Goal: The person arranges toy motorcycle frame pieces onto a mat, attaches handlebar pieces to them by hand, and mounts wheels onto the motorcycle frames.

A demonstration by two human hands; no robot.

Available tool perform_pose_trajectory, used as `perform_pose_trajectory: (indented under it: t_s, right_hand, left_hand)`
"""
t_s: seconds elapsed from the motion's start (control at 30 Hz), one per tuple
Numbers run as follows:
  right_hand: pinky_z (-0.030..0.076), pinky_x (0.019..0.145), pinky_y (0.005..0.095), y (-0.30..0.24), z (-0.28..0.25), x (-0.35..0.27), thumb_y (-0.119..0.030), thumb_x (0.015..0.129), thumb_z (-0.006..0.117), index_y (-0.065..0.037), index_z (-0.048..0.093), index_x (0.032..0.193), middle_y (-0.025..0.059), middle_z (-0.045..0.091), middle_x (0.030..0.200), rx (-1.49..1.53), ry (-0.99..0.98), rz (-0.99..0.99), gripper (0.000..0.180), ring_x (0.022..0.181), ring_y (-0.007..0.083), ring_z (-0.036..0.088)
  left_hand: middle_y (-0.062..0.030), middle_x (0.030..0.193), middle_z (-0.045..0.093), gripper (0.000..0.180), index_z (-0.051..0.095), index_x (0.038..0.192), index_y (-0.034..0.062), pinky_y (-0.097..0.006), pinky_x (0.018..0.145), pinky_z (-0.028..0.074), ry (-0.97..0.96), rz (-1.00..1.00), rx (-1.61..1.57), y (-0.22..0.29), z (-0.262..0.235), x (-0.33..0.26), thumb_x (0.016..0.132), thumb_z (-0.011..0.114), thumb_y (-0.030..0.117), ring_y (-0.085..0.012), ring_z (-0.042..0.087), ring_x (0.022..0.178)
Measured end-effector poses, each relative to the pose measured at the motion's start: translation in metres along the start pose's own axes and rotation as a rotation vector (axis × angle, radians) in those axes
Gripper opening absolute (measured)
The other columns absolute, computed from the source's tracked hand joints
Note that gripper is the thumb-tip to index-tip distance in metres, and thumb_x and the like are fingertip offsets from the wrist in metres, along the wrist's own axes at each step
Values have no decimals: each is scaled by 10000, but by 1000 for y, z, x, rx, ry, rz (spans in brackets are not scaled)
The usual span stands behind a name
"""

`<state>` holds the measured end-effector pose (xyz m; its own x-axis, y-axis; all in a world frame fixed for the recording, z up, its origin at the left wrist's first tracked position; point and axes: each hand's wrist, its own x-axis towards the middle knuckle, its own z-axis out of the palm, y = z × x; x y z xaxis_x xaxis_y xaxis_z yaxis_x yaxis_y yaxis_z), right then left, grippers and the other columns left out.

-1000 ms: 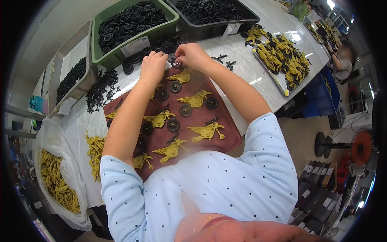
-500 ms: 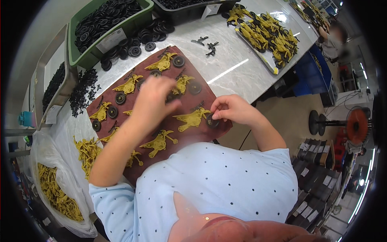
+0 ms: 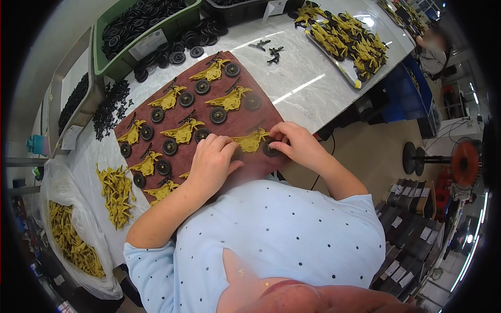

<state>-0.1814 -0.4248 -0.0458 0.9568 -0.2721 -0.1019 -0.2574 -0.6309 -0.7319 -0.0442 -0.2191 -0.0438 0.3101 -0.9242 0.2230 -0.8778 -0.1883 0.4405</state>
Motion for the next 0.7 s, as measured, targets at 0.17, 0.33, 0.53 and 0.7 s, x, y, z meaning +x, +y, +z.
perform_pose_trajectory:
  t_s: [0.17, 0.33, 0.53, 0.7]
  right_hand:
    - [480, 676, 290, 4, 4, -9, -107, 735, 748, -38, 601, 1003, 73, 552, 937, -23, -14, -50, 313, 740, 177, 567]
    - [488, 716, 309, 10, 7, -13, -116, 719, 758, -53, 608, 1037, 73, 543, 968, -48, 19, -73, 357, 797, 196, 574]
    - [493, 765, 318, 3, -13, -8, -92, 692, 759, -67, 617, 1074, 80, 550, 1003, -155, -14, -184, 408, 892, 235, 574]
    - [492, 760, 332, 3, -27, 0, -105, 688, 763, -62, 634, 1038, 88, 562, 1024, -230, -57, -119, 375, 903, 248, 585]
  left_hand:
    - [-74, 980, 597, 414, 627, 958, 29, -357, 769, 417, 40, 25, 18, -1, 4, -3, 589, 781, 137, -247, 533, 928]
    - [-65, 850, 563, 364, 639, 882, 40, -356, 730, 405, 31, -7, 43, -2, 10, 0, 567, 784, 151, -243, 522, 861]
    - [-60, 826, 555, 374, 647, 861, 47, -359, 729, 411, 66, -31, 82, 6, 14, 8, 552, 798, 192, -251, 521, 841]
    - [-55, 824, 555, 361, 642, 847, 52, -362, 696, 401, 84, 5, 81, 11, 17, 16, 563, 796, 214, -242, 518, 834]
